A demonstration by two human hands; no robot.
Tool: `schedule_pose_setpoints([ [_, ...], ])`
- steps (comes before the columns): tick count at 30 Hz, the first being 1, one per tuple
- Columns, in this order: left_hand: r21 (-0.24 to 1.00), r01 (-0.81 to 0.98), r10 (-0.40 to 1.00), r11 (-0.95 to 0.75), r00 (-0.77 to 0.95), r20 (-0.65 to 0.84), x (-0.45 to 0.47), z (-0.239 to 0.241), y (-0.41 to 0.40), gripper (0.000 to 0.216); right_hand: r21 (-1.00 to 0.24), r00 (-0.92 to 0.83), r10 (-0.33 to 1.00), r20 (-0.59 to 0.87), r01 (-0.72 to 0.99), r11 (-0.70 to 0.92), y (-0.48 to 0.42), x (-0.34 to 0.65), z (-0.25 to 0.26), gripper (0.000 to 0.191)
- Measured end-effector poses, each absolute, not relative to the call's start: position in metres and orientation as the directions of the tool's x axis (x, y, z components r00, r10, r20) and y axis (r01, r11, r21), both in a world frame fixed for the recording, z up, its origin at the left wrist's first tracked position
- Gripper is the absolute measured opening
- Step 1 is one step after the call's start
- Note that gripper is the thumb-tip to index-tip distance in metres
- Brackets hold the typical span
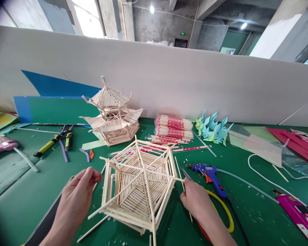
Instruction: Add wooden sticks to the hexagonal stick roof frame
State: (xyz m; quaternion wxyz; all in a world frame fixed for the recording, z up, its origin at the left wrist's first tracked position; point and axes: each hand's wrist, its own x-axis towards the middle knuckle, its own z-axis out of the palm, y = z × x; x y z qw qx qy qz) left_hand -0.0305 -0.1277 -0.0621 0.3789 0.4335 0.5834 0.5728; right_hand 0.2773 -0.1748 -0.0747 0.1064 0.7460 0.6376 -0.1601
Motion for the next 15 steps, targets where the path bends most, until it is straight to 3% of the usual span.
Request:
schedule_pose_setpoints([
  [8, 0.985, -0.077, 0.964, 0.155, -0.206, -0.168, -0.013, -0.074, -0.145, 0.045, -0.172, 0.121, 0.946, -0.3, 0.969, -0.178, -0.186, 0.281, -0.076, 0.016],
  [15, 0.97, -0.129, 0.967, 0.208, -0.123, -0.224, -0.011, -0.074, -0.154, 0.043, -0.187, 0.093, 0.959, -0.268, 0.971, -0.146, -0.19, 0.288, -0.085, 0.031],
])
